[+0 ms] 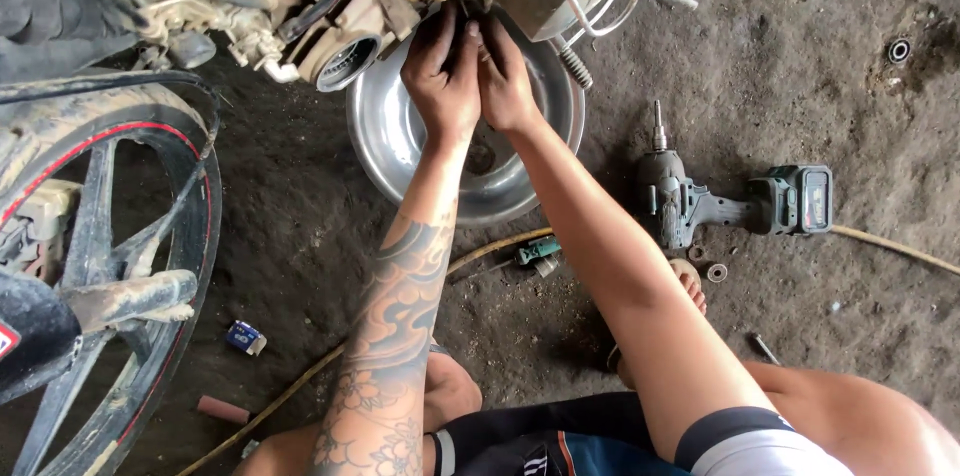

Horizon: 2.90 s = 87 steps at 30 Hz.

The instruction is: Removing bolts from a motorcycle engine using hands and a T-handle wrench

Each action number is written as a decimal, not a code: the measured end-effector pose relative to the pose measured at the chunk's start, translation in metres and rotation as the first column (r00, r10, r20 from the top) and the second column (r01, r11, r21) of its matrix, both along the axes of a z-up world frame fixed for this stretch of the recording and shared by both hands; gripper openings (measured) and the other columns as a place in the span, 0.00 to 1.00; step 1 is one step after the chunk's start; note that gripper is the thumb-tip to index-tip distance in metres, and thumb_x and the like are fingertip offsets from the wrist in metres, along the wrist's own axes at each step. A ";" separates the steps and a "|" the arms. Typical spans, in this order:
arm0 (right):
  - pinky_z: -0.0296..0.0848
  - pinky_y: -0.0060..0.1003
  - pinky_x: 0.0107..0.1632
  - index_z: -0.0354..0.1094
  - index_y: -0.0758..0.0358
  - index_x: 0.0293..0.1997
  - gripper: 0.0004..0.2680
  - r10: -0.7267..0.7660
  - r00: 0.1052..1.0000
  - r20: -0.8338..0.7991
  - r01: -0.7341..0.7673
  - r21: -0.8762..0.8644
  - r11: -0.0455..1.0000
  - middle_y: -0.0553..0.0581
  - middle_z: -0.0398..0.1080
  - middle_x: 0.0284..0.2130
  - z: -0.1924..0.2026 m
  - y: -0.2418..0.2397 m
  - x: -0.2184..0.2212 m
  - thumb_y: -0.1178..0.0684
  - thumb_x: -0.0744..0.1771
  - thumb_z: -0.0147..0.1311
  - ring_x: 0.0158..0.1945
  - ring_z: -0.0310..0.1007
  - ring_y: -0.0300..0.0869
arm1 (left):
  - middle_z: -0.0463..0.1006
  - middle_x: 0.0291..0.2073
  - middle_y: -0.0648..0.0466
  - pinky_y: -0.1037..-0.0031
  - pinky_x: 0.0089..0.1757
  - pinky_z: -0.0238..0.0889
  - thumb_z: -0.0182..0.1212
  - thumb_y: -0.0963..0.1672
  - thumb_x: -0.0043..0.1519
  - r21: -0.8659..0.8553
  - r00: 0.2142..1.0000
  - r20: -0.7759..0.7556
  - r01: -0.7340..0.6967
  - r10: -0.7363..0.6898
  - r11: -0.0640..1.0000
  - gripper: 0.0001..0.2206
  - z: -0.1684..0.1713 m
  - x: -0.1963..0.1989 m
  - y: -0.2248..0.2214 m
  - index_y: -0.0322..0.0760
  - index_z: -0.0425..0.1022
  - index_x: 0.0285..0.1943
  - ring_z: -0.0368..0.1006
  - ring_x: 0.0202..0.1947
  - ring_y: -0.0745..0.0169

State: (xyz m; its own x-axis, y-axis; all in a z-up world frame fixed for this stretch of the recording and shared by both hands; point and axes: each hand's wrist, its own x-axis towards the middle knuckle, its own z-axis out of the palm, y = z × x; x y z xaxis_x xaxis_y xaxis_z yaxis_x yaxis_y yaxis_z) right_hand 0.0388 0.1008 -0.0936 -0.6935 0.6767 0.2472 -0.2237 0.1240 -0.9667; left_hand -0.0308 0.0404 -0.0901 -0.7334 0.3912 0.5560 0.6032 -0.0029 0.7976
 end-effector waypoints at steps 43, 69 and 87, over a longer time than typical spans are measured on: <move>0.76 0.47 0.40 0.68 0.61 0.67 0.14 -0.327 0.945 -0.021 0.303 0.437 0.847 0.62 0.71 0.35 0.004 -0.018 0.017 0.56 0.71 0.50 0.38 0.77 0.59 | 0.84 0.40 0.42 0.65 0.39 0.80 0.67 0.38 0.61 0.049 0.995 -0.090 -0.040 0.044 0.998 0.16 0.015 0.007 0.001 0.30 0.77 0.59 0.83 0.39 0.47; 0.54 0.32 0.27 0.58 0.60 0.26 0.13 -0.373 0.922 -0.103 0.378 0.033 0.925 0.49 0.55 0.16 -0.052 -0.050 0.071 0.52 0.69 0.60 0.22 0.53 0.35 | 0.71 0.29 0.55 0.59 0.41 0.61 0.68 0.45 0.51 0.079 0.127 0.992 -0.559 -0.008 0.826 0.14 0.112 0.041 0.055 0.42 0.73 0.44 0.69 0.27 0.63; 0.69 0.50 0.39 0.67 0.68 0.44 0.07 -0.209 0.978 0.030 0.185 0.354 0.917 0.67 0.64 0.31 0.003 -0.024 0.027 0.53 0.70 0.52 0.37 0.70 0.65 | 0.79 0.46 0.31 0.56 0.49 0.76 0.69 0.38 0.62 0.100 0.928 0.366 -0.116 0.072 0.988 0.18 0.038 0.051 -0.002 0.23 0.74 0.59 0.79 0.46 0.34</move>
